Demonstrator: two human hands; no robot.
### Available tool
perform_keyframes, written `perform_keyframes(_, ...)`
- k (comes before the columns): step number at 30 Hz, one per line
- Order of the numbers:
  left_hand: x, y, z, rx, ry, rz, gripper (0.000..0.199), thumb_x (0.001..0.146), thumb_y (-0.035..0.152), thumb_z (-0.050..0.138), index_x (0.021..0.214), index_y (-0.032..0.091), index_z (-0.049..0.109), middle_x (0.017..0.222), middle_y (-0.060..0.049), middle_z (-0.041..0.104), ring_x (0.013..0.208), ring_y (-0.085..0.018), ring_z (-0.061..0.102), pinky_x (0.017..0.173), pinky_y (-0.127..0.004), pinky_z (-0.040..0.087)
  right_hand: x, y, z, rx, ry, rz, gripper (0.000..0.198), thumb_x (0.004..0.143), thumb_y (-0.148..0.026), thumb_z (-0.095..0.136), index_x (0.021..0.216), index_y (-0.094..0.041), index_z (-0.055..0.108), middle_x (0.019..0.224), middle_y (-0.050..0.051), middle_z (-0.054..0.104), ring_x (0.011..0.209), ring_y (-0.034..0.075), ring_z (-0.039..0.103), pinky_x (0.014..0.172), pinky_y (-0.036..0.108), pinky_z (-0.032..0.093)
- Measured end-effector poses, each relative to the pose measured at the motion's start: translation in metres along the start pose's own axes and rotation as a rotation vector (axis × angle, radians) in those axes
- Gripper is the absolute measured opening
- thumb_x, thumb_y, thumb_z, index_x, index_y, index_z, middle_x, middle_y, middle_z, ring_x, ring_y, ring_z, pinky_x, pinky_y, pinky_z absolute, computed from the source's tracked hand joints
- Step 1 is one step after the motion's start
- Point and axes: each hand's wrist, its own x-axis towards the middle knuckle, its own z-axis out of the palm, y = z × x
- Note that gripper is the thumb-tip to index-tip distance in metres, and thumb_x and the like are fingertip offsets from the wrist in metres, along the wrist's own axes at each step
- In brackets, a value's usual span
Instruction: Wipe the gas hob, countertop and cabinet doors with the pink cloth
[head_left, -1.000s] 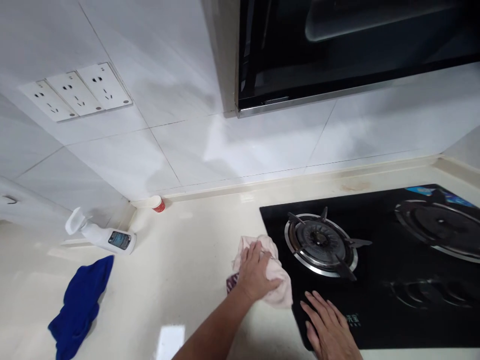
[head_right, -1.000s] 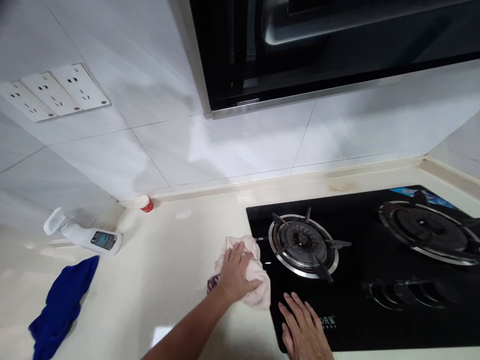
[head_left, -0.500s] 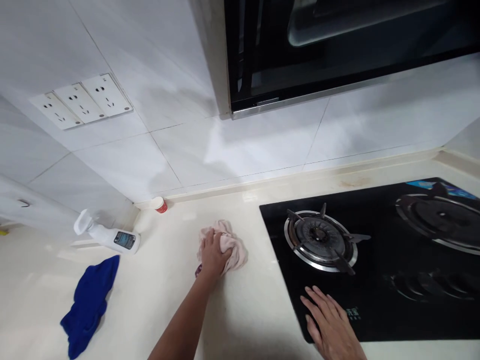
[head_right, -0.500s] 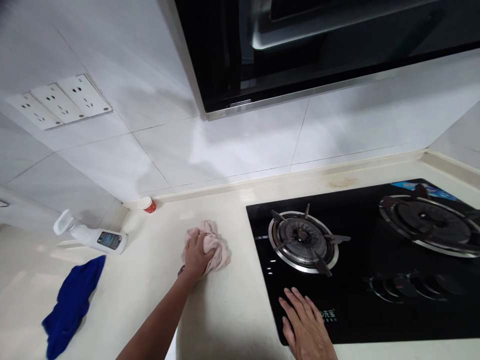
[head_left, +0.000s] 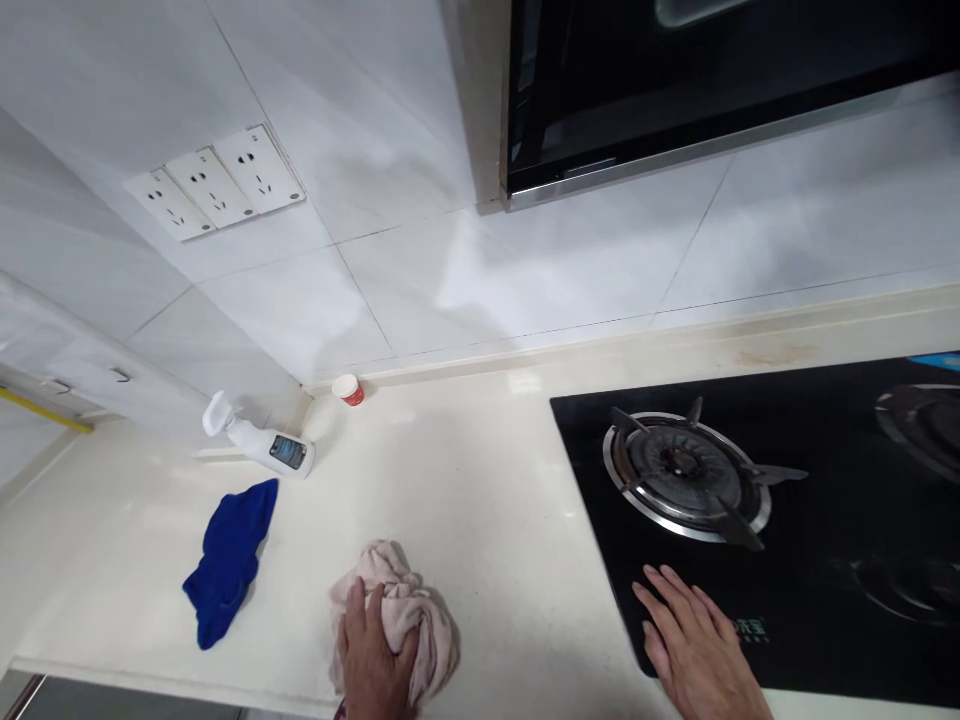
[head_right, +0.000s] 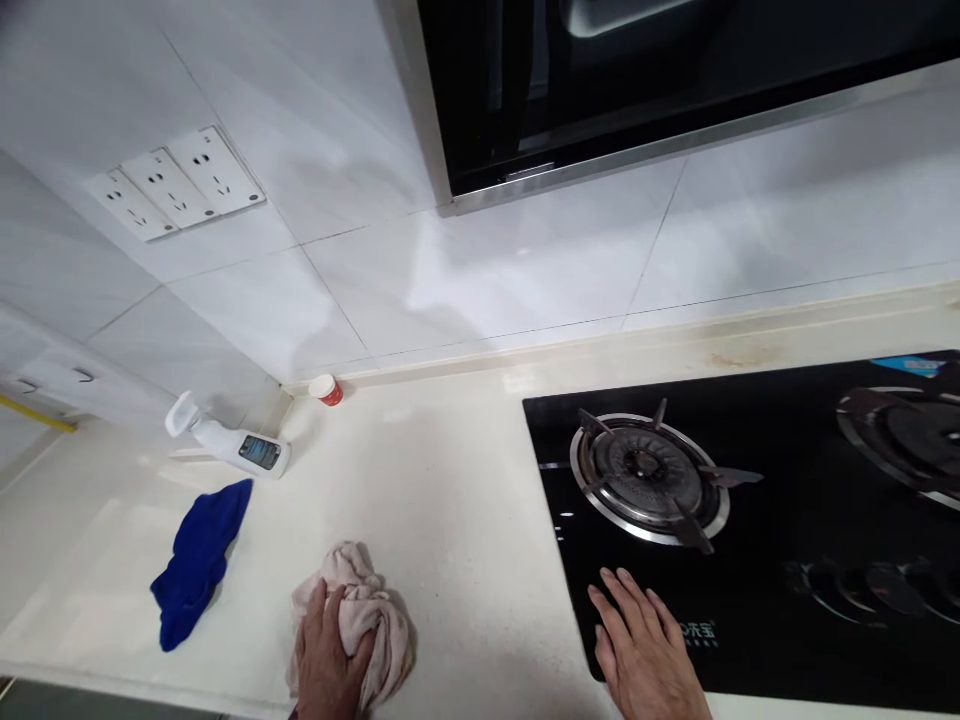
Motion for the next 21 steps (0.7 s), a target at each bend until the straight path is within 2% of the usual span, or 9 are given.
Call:
perform_keyframes(2,0.021,0.014,0.002,0.006,-0.025,-0.048,0.056,0.091,0.042,0.053,0.14,0.016,0.049,0.157,-0.021,0.036,0.15,-0.036,0.028,0.117,-0.058,0.033,0.001,-0.001,-0.001,-0.003,-0.003,0.008,0.041,0.091,-0.029,0.045,0.126,-0.013,0.06,0.14,0.015,0.056,0.136,0.031,0.046,0.114,0.051,0.031)
perform_keyframes(6,0.098,0.063,0.011,-0.047,-0.096,-0.12,0.058,0.091,0.042,0.054,0.143,0.016,0.048,0.158,-0.023,0.034,0.152,-0.036,0.026,0.12,-0.058,0.026,0.003,-0.003,-0.004,0.0,-0.027,0.018,0.039,0.091,-0.028,0.046,0.125,-0.015,0.06,0.139,0.013,0.057,0.137,0.029,0.045,0.115,0.049,0.03)
perform_keyframes(9,0.156,0.11,0.023,-0.122,-0.157,-0.079,0.06,0.09,0.044,0.057,0.143,0.017,0.049,0.159,-0.023,0.033,0.152,-0.037,0.024,0.121,-0.058,0.021,0.005,-0.003,-0.007,0.004,-0.026,0.03,0.037,0.092,-0.028,0.046,0.123,-0.016,0.061,0.139,0.012,0.057,0.137,0.028,0.045,0.115,0.048,0.03)
perform_keyframes(12,0.192,0.159,0.038,-0.175,-0.2,-0.002,0.062,0.087,0.046,0.062,0.143,0.022,0.049,0.161,-0.02,0.032,0.152,-0.038,0.025,0.122,-0.058,0.02,0.005,-0.001,-0.008,0.013,-0.023,0.039,0.036,0.092,-0.029,0.046,0.123,-0.018,0.062,0.139,0.01,0.058,0.137,0.027,0.045,0.115,0.047,0.031)
perform_keyframes(14,0.197,0.191,0.047,-0.204,-0.229,0.054,0.065,0.085,0.048,0.064,0.143,0.024,0.05,0.162,-0.019,0.031,0.151,-0.04,0.025,0.122,-0.06,0.02,0.005,0.0,-0.008,0.015,-0.025,0.036,0.036,0.092,-0.027,0.046,0.123,-0.018,0.062,0.138,0.01,0.058,0.137,0.027,0.045,0.115,0.047,0.032)
perform_keyframes(16,0.185,0.22,0.052,-0.23,-0.264,0.13,0.068,0.082,0.049,0.067,0.143,0.024,0.051,0.162,-0.018,0.032,0.151,-0.041,0.025,0.122,-0.06,0.02,0.004,0.0,-0.007,0.013,-0.019,0.03,0.036,0.092,-0.026,0.046,0.123,-0.018,0.062,0.138,0.01,0.058,0.137,0.027,0.046,0.114,0.047,0.033)
perform_keyframes(19,0.142,0.25,0.051,-0.297,-0.317,0.299,0.074,0.076,0.054,0.072,0.142,0.027,0.052,0.163,-0.015,0.031,0.152,-0.039,0.024,0.124,-0.058,0.019,0.003,0.0,-0.007,0.016,-0.009,0.027,0.036,0.093,-0.027,0.045,0.123,-0.018,0.062,0.138,0.011,0.058,0.135,0.027,0.047,0.113,0.048,0.034)
perform_keyframes(21,0.106,0.256,0.045,-0.369,-0.349,0.395,0.079,0.075,0.056,0.072,0.145,0.027,0.049,0.165,-0.015,0.026,0.154,-0.039,0.019,0.124,-0.061,0.017,0.002,0.0,-0.007,0.016,-0.011,0.031,0.036,0.094,-0.028,0.044,0.123,-0.017,0.062,0.139,0.012,0.057,0.135,0.028,0.048,0.112,0.048,0.035)
